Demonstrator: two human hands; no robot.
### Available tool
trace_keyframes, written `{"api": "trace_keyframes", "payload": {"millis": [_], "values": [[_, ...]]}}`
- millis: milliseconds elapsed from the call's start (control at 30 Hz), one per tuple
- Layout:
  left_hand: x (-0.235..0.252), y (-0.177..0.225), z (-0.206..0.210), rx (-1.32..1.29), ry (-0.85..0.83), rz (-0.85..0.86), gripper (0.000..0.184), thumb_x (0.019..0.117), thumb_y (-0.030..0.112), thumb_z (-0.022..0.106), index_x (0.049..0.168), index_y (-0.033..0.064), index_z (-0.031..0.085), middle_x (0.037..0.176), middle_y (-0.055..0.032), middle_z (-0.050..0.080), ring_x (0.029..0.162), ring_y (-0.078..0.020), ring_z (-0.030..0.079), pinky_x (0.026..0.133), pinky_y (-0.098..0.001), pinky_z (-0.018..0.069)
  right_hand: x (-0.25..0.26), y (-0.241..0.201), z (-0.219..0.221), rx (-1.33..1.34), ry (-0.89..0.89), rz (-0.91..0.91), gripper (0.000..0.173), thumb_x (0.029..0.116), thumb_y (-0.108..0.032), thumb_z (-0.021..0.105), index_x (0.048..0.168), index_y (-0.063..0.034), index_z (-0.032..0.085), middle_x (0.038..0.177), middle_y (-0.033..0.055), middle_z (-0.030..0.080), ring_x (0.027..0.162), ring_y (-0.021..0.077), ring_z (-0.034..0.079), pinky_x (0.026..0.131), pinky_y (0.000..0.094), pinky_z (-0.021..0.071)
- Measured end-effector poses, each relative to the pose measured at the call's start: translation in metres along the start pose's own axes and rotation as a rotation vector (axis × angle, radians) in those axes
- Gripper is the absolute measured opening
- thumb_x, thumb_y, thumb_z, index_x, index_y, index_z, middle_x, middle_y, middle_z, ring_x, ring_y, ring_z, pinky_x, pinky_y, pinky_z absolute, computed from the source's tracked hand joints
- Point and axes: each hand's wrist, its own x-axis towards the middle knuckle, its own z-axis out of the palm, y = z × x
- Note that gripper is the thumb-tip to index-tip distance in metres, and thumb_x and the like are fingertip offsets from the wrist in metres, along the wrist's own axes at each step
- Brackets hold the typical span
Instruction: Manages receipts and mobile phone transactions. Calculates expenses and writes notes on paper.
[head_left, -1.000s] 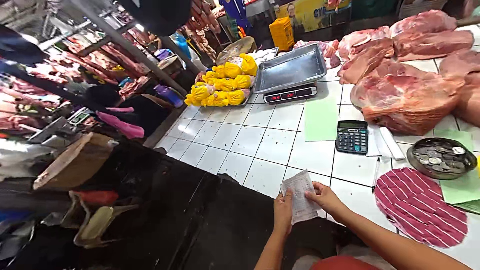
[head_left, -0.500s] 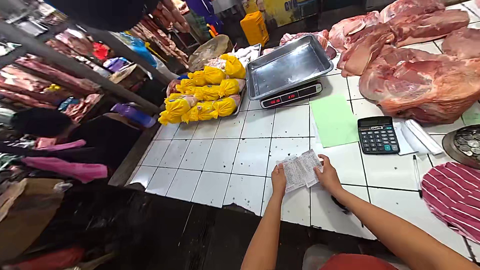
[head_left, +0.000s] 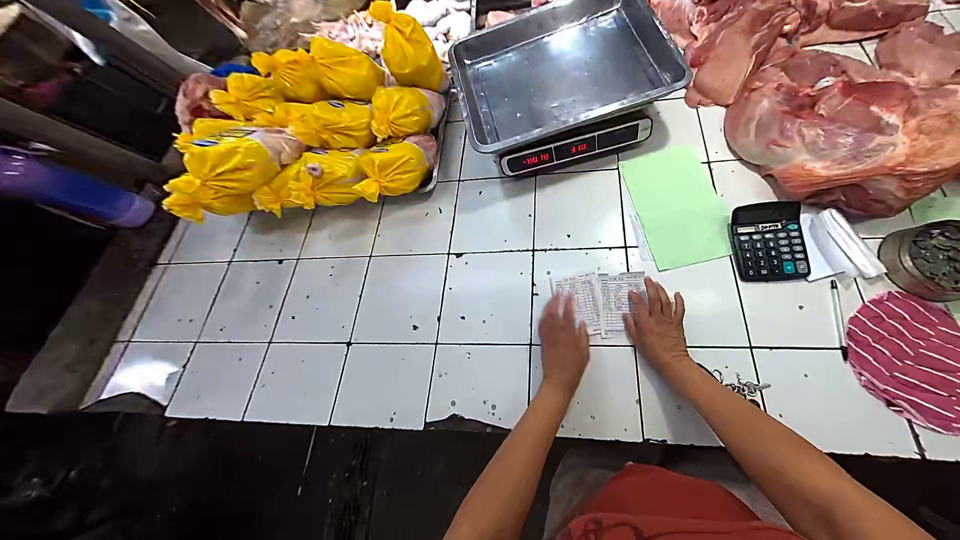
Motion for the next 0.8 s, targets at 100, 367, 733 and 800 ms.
{"api": "trace_keyframes", "payload": {"millis": [100,367,733,800], "values": [[-0.037,0.008,0.016,-0.060,-0.177,0.201,0.053,0.0986,0.023,0.060,0.143,-0.0065,0.055,0.148,-0.0235,0.054,0.138,-0.0406,0.052,0.114,-0.0566,0.0401,-0.003,0.001,0.002,0.018,0.019,-0.101,0.038,0.1035,-0.026,0.053,0.130,-0.0021,0.068,0.136,0.0250,0.063,0.124,0.0475,0.060,0.105,0.0686,0.0401],[-0.046,-0.013,0.029,0.125,-0.213,0.201,0.066,0.1031,0.043,0.046,0.150,-0.0035,0.047,0.156,-0.0185,0.047,0.144,-0.0370,0.046,0.117,-0.0569,0.0329,-0.012,-0.004,0.001,0.060,-0.187,-0.057,0.053,0.1071,-0.043,0.037,0.148,-0.0166,0.057,0.155,0.0203,0.048,0.146,0.0465,0.040,0.116,0.0743,0.0202],[-0.046,-0.015,0.032,0.131,-0.164,0.231,0.057,0.1022,0.039,0.046,0.147,0.0047,0.055,0.151,-0.0199,0.053,0.140,-0.0404,0.050,0.116,-0.0575,0.0340,-0.001,-0.002,0.003,0.058,-0.297,-0.112,0.053,0.1095,-0.045,0.029,0.153,-0.0238,0.051,0.160,0.0149,0.043,0.151,0.0400,0.034,0.120,0.0690,0.0169],[-0.046,-0.014,0.033,0.134,-0.151,0.229,0.055,0.1016,0.037,0.048,0.146,0.0060,0.057,0.148,-0.0218,0.055,0.138,-0.0424,0.051,0.117,-0.0578,0.0340,-0.001,-0.001,0.003,0.070,-0.306,-0.115,0.052,0.1095,-0.044,0.030,0.154,-0.0245,0.050,0.161,0.0153,0.043,0.151,0.0397,0.034,0.120,0.0688,0.0161]]}}
